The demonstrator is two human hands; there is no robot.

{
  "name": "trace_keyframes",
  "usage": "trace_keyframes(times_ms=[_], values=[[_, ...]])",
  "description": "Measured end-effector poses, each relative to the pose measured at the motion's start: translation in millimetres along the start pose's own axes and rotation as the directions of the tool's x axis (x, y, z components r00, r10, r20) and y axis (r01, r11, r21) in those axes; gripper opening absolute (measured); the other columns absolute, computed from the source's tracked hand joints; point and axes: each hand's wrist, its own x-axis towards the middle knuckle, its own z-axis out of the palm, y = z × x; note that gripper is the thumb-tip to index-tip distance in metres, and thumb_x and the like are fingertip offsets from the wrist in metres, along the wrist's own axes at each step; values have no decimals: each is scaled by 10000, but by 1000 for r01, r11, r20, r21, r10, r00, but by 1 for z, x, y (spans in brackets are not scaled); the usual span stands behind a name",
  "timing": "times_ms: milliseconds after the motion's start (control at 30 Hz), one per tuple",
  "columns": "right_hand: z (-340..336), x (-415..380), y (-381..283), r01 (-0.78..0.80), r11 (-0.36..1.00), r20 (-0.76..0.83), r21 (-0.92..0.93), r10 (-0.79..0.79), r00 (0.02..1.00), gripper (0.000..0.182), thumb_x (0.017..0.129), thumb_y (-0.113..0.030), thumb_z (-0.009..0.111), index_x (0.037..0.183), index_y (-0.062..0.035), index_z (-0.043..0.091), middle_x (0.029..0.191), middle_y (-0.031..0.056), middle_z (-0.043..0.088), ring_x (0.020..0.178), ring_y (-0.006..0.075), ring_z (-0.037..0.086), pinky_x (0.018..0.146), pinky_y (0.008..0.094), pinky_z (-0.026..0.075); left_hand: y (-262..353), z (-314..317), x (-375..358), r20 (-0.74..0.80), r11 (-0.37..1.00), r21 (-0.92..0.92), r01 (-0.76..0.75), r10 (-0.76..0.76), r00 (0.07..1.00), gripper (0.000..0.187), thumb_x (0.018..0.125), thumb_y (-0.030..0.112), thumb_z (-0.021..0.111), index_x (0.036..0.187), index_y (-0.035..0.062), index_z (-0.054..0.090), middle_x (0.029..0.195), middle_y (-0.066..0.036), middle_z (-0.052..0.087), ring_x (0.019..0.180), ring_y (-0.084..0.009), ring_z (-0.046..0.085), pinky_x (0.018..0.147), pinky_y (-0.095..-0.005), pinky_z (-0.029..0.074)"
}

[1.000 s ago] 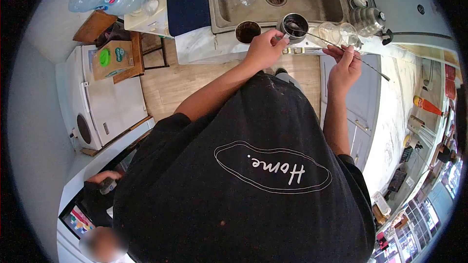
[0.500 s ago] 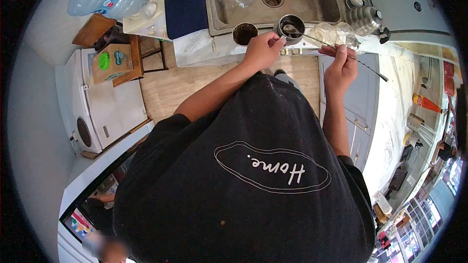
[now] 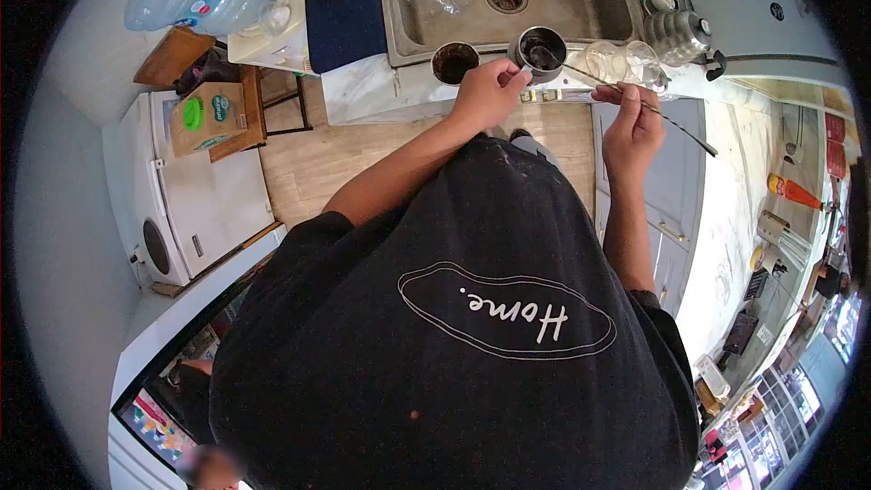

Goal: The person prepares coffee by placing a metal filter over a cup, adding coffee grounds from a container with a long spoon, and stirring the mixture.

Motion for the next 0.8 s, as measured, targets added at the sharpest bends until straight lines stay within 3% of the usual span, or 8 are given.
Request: trace_keyframes(times_ms=[100, 300, 500, 700, 800], values=[[-3, 5, 1, -16, 1000, -52, -24, 15, 999, 275, 1107, -189, 448, 1008, 23, 592, 861, 155, 764, 798, 196, 748, 805, 304, 550, 3, -3, -3, 10, 1000, 19, 0, 0, 1000, 325, 958, 343, 701, 987, 20, 715, 819, -123, 706, 718, -201, 644, 697, -361, 513], [-3, 9, 3, -50, 994, -57, 99, 56, 997, 285, 1109, -179, 436, 1015, 42, 589, 896, 166, 763, 800, 206, 748, 805, 316, 555, 5, -5, -3, 49, 999, 16, 43, -44, 998, 340, 956, 359, 698, 978, 20, 713, 801, -116, 693, 710, -206, 632, 695, -369, 508], [8, 1, 0, -2, 1000, 48, 27, 1, 999, 296, 1093, -167, 483, 986, 45, 661, 865, 138, 771, 810, 200, 752, 777, 313, 558, 0, -2, -1, 19, 1000, 13, 9, -10, 1000, 314, 921, 349, 734, 938, 36, 724, 785, -135, 718, 706, -263, 691, 669, -390, 525], [-12, 12, -3, 52, 991, 23, -123, -49, 999, 307, 1103, -182, 458, 1007, 47, 638, 875, 145, 769, 833, 198, 749, 807, 300, 545, 5, -6, -4, 49, 999, 30, 33, -34, 998, 336, 953, 356, 701, 984, 21, 711, 818, -127, 698, 729, -221, 646, 697, -376, 511], [-18, 15, -12, 36, 985, 13, -167, -35, 999, 310, 1101, -193, 466, 1005, 40, 646, 877, 131, 776, 848, 183, 742, 828, 293, 533, 1, -3, -3, 20, 1000, 26, 17, -17, 1000, 331, 923, 364, 723, 965, 36, 733, 832, -151, 734, 755, -288, 715, 707, -401, 544]])
